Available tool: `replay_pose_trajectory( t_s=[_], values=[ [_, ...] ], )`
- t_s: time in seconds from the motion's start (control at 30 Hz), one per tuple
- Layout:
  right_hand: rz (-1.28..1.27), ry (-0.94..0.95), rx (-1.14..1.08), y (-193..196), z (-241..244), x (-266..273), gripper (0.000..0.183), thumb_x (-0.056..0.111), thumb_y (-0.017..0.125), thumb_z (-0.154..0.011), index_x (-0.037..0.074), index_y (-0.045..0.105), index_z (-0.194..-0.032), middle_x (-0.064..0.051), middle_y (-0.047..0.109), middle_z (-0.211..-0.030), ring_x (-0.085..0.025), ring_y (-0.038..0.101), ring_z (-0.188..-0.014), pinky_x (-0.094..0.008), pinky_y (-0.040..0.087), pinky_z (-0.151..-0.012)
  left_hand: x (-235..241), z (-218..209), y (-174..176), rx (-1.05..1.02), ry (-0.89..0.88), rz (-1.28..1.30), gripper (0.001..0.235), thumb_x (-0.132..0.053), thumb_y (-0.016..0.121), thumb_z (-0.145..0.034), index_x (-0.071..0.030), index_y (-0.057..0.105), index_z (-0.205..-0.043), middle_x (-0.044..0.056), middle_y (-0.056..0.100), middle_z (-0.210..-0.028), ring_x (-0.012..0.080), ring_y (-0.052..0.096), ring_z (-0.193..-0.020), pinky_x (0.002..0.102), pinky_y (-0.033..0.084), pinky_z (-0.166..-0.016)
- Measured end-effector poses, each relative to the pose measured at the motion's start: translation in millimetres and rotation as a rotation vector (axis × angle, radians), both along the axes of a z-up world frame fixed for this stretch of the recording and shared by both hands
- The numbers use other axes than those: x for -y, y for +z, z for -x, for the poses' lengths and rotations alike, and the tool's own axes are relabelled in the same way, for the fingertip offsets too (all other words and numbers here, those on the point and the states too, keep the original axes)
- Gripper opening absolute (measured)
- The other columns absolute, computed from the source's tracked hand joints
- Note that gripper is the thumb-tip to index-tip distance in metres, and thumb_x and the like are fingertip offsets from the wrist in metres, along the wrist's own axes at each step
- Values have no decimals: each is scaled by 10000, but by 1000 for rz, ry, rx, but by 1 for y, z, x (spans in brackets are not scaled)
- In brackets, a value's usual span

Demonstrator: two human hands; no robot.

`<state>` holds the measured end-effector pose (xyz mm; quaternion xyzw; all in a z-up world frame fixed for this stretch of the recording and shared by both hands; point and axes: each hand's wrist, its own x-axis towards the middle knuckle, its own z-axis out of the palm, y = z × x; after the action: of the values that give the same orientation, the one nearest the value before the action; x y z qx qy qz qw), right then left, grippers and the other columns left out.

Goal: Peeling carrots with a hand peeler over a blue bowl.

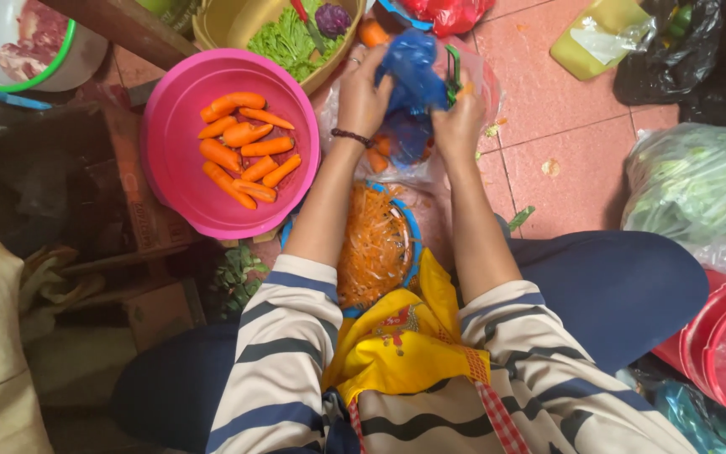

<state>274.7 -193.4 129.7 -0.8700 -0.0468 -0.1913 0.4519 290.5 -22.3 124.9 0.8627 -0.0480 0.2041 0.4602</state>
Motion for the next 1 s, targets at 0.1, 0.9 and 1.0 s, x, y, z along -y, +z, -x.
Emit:
replay_pose_trajectory(
  t_s=[0.1,0.9,1.0],
  values=[
    [25,155,20,32,2,6,323,-71,666,-760,15,709,-1069,-126,741,-890,-265,663,-723,-359,529,-676,-10,5,36,-29,-79,57,516,89,673,-799,-163,644,-1248,43,560,-1050,153,586,-817,228,535,-660],
    [-913,-668,243,2,-13,116,267,190,570,-985,0,553,-1172,-105,640,-911,-169,606,-658,-291,528,-516,-63,65,-281,-886,167,-347,344,-141,595,-830,-136,737,-1143,132,748,-1071,356,694,-999,437,519,-896],
    [-1358,-964,227,5,-22,170,804,417,627,-743,-132,369,-1271,-245,482,-1020,-290,609,-759,-308,548,-488,-53,59,-317,-730,101,-233,174,-107,570,-806,-87,735,-856,179,732,-874,422,665,-799,500,539,-766]
  ],
)
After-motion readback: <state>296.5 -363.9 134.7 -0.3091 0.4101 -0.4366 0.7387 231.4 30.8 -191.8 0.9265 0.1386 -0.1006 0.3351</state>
